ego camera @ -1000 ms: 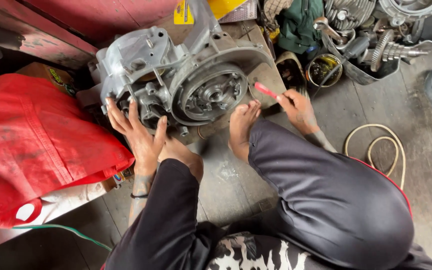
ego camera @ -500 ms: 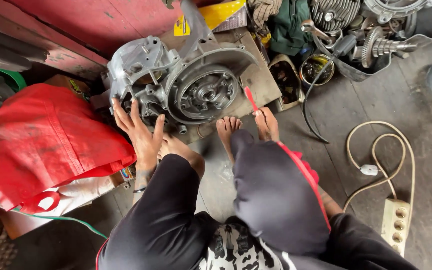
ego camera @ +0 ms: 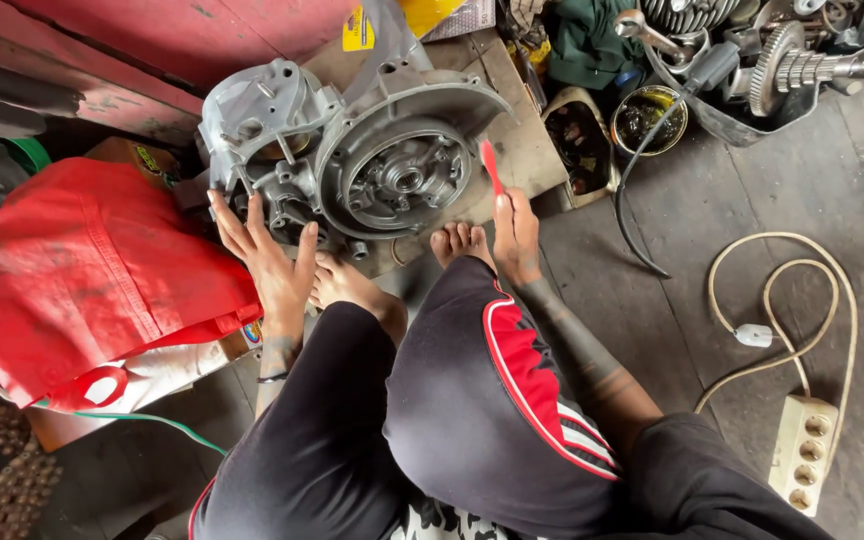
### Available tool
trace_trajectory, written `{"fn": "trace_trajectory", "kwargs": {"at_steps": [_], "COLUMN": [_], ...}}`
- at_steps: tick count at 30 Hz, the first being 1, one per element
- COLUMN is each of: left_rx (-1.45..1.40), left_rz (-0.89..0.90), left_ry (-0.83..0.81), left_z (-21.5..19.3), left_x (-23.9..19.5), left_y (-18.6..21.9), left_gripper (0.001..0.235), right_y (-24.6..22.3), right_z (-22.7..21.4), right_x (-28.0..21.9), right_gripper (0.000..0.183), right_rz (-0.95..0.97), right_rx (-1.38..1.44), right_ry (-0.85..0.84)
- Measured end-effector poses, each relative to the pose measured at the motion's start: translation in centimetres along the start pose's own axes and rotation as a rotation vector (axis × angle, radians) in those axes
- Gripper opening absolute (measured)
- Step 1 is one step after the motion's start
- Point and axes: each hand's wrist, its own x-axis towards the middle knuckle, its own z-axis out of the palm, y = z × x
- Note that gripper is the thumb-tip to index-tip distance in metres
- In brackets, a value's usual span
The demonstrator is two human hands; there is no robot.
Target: Cleaning a motorcycle engine casing using a small brush to remove dirt and grime.
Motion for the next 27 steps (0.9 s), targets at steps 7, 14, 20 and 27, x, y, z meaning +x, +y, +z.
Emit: {"fn": "trace_trajectory", "kwargs": {"at_steps": [7,14,20,27], "left_rx": [-0.028,-0.034,-0.032,-0.068], "left_rz": [-0.017,-0.018,-0.025,-0.038], "left_ry": [0.011,0.024,0.029,0.035], "left_z": [0.3,0.4,0.5,0.6], "left_x": [0.4,0.4,0.4,0.6], "left_y": [0.2,0.2,0.1,0.3], "left_gripper": [0.077,0.077,0.078,0.076], "right_y": [2.0,-1.7,3.6,-0.9], "right_z": [0.9,0.3,0.9,0.8], "right_x": [-0.7,1.8,-1.5,0.2], "right_gripper": [0.025,0.029,0.027,0.027], "right_rz": [0.083,0.039,0.155,0.071], "right_rx": [0.144,0.262,0.184,0.215], "right_ry": [-0.075,-0.014,-0.085,-0.058]}}
